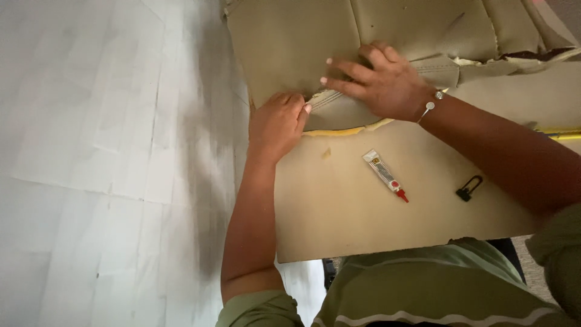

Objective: Repairing a foam cushion by stripping old material, applying adhesive, and trimming new leather material with a utility knife.

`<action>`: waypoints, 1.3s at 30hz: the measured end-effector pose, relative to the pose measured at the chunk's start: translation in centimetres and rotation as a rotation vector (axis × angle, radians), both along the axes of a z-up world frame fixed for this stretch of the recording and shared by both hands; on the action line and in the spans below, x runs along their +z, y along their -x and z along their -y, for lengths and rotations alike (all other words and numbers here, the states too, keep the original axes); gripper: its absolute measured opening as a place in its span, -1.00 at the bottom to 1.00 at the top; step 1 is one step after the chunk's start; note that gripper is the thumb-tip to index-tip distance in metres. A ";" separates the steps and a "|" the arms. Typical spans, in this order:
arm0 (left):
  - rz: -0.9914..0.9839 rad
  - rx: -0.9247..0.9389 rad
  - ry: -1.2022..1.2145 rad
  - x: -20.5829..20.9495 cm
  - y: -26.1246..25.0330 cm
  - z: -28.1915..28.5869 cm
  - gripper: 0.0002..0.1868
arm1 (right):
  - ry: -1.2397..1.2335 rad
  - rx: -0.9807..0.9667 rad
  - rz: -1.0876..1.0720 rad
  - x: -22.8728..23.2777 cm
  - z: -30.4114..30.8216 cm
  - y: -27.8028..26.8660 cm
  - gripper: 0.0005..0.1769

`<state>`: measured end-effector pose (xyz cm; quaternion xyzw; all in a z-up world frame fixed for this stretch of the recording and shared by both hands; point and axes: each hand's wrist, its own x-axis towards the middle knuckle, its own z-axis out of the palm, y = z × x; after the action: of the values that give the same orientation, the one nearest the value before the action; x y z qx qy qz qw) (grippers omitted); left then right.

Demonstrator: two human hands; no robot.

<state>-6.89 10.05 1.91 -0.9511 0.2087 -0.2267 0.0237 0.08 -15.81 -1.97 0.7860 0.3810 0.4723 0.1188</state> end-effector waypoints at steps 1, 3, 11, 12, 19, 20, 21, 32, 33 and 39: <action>-0.003 -0.006 0.039 0.0 0.2 0.1 -0.79 | 0.000 0.058 0.031 0.5 0.0 0.3 -0.40; -0.006 -0.009 0.075 -0.6 0.2 0.2 -0.78 | -0.002 0.121 0.063 0.7 -0.2 0.3 -0.43; 0.115 -0.173 0.139 -3.0 1.6 0.8 -0.81 | -0.165 0.413 -0.268 -0.1 -0.3 -0.4 -0.61; 0.113 -0.173 0.142 -2.5 1.8 0.3 -0.81 | -0.162 0.412 -0.272 0.1 -0.5 -0.2 -0.61; -0.180 -0.267 0.746 -1.8 2.1 -4.0 -0.77 | -0.174 0.378 -0.396 0.2 -0.7 0.2 -0.86; -0.146 -0.207 0.644 -2.0 1.9 -4.3 -0.80 | -0.151 0.367 -0.438 -0.2 -0.7 0.0 -0.81; -0.149 -0.203 0.645 -2.5 1.6 -4.4 -0.80 | -0.150 0.368 -0.443 -0.4 -0.6 -0.1 -0.81; 0.012 -0.336 0.467 -2.2 1.8 -2.6 -0.85 | -0.385 0.472 -0.278 -0.1 -2.1 -0.1 -0.89; 0.010 -0.333 0.465 -2.3 2.0 -2.7 -0.85 | -0.387 0.475 -0.280 -0.3 -2.2 -0.1 -0.89; 0.051 -0.424 0.471 -2.5 2.0 -3.1 -0.86 | -0.407 0.434 -0.392 0.3 -2.2 0.4 -0.87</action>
<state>-8.89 13.17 -0.63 -0.8597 0.3435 -0.2925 -0.2396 -0.33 -13.65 -1.71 0.7698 0.4529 0.3930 -0.2187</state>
